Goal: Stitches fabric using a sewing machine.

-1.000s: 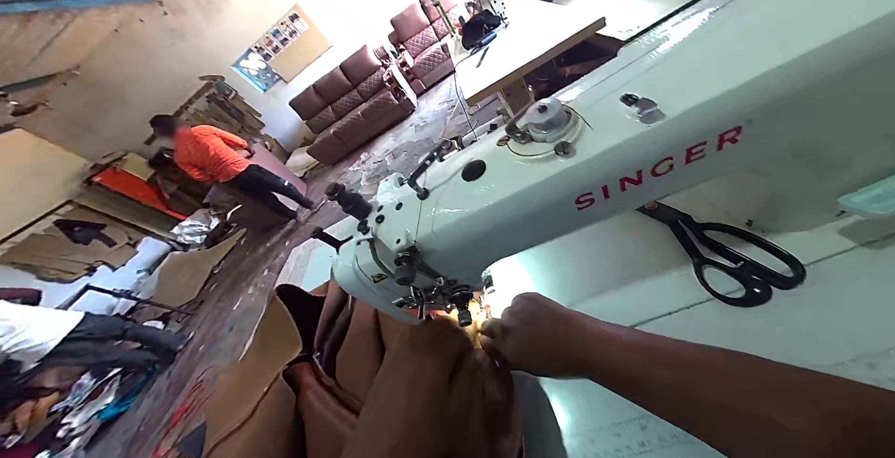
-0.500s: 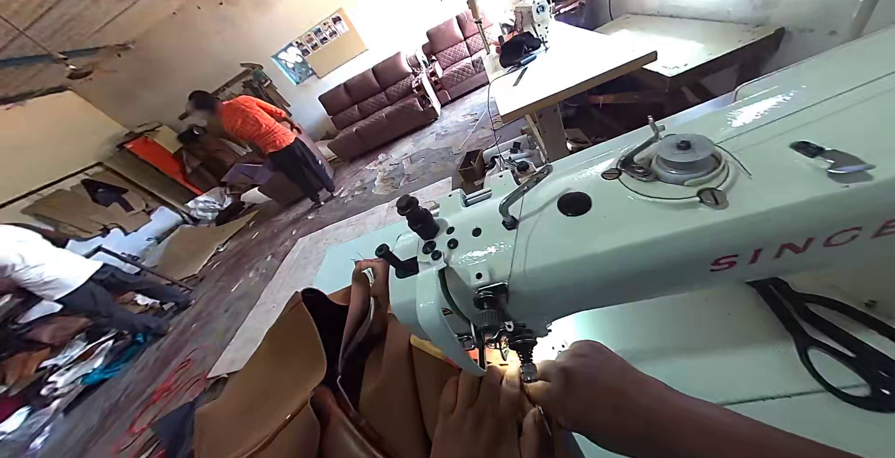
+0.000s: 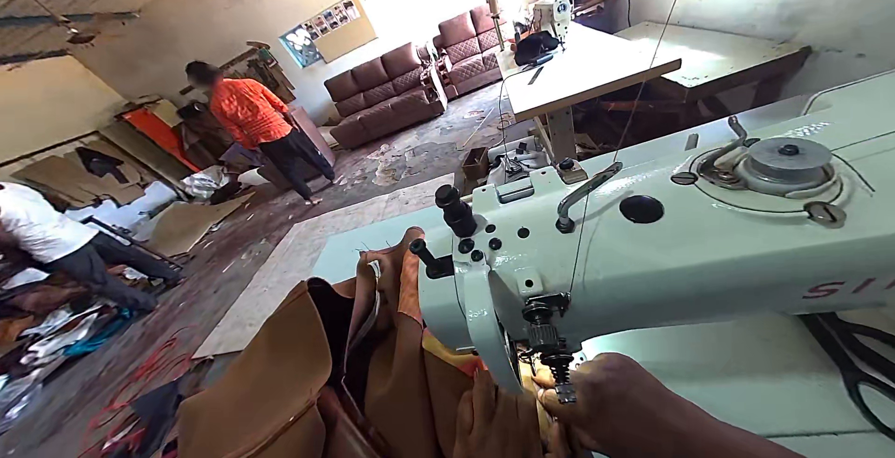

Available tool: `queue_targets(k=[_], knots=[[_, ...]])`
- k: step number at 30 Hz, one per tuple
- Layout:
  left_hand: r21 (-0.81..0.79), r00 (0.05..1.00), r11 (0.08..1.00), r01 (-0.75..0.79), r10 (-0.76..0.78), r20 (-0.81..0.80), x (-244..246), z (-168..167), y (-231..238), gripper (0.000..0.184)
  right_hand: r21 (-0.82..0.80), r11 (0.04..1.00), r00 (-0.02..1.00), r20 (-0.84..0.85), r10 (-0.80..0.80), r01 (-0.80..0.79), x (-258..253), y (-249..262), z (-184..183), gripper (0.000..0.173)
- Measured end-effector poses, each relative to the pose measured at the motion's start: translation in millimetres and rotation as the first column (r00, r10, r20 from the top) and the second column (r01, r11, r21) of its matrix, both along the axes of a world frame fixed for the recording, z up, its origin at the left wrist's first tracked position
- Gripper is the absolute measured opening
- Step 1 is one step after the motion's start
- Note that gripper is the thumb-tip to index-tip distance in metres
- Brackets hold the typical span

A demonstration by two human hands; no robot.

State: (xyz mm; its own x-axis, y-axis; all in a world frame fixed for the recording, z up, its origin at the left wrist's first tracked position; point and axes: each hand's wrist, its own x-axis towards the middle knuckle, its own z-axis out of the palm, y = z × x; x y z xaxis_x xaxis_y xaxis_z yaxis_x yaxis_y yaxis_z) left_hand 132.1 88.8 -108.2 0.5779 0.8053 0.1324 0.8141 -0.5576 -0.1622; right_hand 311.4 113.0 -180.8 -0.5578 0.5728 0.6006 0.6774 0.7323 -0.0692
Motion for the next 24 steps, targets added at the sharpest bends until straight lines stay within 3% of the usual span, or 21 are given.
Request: queue_targets(k=[9,12,19,22,24], knots=[[0.208,0.995,0.976,0.064,-0.047,-0.086,4,-19,10,0.048,0.015,1.000,0.999,-0.032,-0.016,0.017,3,2,9,0.011],[0.198,0.998,0.979,0.045,-0.034,-0.057,8,-17,13,0.042,0.009,1.000,0.998,-0.063,-0.008,0.008,5,3,12,0.012],[0.123,0.988,0.990,0.064,-0.046,-0.144,11,-8,16,0.054,-0.013,0.999,0.997,-0.069,-0.040,0.040,6,3,19,0.019],[0.202,0.987,0.976,0.083,-0.052,-0.154,9,-18,19,0.055,-0.030,0.999,0.997,-0.074,-0.036,0.034,6,3,21,0.019],[0.137,0.985,0.989,0.058,-0.034,-0.169,10,-16,19,0.059,-0.030,0.999,0.997,-0.070,-0.028,0.026,7,4,21,0.020]])
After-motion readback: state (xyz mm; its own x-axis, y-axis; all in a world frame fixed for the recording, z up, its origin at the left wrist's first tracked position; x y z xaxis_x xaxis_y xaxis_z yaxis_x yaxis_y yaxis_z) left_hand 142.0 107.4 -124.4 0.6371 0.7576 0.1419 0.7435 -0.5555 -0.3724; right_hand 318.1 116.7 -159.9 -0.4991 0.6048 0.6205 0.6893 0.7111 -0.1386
